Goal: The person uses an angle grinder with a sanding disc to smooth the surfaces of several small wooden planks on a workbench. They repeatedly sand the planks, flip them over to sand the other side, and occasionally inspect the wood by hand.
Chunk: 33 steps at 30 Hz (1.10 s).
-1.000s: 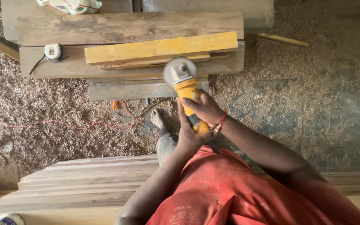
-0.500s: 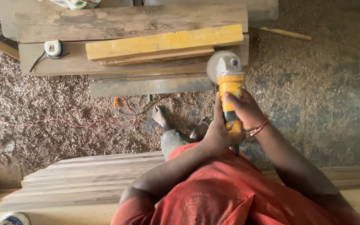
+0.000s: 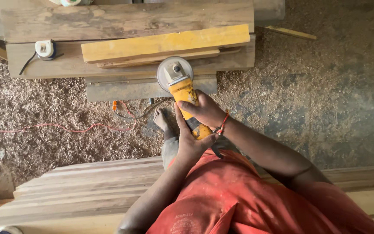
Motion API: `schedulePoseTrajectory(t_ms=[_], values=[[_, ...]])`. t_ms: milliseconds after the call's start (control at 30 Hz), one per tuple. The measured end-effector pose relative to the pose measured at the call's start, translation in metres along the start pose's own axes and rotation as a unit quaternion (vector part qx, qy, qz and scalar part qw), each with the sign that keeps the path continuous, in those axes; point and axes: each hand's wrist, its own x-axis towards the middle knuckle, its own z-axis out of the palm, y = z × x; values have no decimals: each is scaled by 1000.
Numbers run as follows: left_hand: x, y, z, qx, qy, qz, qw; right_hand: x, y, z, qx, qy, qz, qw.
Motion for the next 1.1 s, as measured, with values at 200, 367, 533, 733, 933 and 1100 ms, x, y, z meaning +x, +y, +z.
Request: schedulePoseTrajectory(t_ms=[200,367,533,733,933,1100], values=[[10,2,14,-44,-42,-42,997,-12,4,-17,101,30,25,994],[19,-3,39,-37,-94,-32,994,-36,11,-46,138,90,9,986],[26,-12,67,33,-213,-51,975,-67,27,-82,247,166,-8,955],[44,26,89,116,-372,37,920,-128,5,-108,235,295,-78,923],[69,43,68,182,-504,147,831,-163,-7,-106,296,361,-123,875],[84,39,48,235,-500,233,801,-151,-1,-95,293,377,-184,859]])
